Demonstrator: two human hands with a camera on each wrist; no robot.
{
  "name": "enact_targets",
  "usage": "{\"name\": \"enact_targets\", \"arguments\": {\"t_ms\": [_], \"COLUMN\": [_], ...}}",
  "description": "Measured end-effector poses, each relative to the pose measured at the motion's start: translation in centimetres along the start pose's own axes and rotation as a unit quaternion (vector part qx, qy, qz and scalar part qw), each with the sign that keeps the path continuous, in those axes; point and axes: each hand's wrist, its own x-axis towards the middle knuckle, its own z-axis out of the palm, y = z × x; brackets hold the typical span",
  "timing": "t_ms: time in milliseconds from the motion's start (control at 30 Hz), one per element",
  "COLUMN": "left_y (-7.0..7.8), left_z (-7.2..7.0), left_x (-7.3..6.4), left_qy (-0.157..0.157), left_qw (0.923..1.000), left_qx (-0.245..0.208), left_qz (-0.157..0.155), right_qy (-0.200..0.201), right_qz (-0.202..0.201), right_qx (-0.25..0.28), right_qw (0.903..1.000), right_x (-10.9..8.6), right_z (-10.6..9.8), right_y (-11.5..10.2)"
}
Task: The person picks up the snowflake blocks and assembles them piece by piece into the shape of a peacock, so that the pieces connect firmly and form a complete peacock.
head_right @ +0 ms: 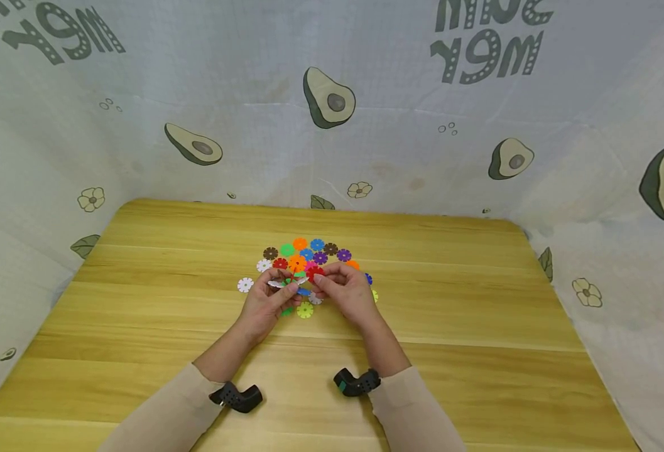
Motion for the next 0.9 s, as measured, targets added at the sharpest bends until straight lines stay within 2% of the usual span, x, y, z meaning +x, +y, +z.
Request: {"name": "enact_targets", "arguments": {"t_ms": [200, 400, 667, 733, 800, 867, 900], "left_y": [-0.1, -0.1, 0.1, 0.1, 0.0, 0.1, 0.1], "left_z": [-0.1, -0.1, 0.0, 0.0, 0.0, 0.0, 0.0], "left_x": [0.0, 0.0, 0.0, 0.0, 0.0, 0.0, 0.0], "left_qy": [-0.002, 0.0, 0.005, 0.007, 0.009, 0.01, 0.01], "left_qw": [1.0, 1.0, 1.0, 1.0, 0.9999, 0.9999, 0.9999], "left_qx": [0.0, 0.001, -0.001, -0.005, -0.009, -0.011, -0.011], "left_qz": [0.001, 0.0, 0.002, 0.003, 0.002, 0.001, 0.001], "right_qy": [0.022, 0.009, 0.048, 0.063, 0.078, 0.087, 0.092], "right_qz": [0.005, 0.009, 0.036, 0.046, 0.06, 0.077, 0.079], "right_qx": [0.04, 0.064, 0.021, 0.0, -0.061, -0.137, -0.181], "right_qw": [0.999, 0.9979, 0.998, 0.9969, 0.9932, 0.9838, 0.9759], "right_x": [0.1, 0.1, 0.2, 0.3, 0.4, 0.4, 0.4], "right_z": [0.2, 1.1, 1.1, 0.6, -0.1, -0.9, -1.3], "right_y": [0.2, 0.4, 0.5, 0.6, 0.7, 0.7, 0.8]}}
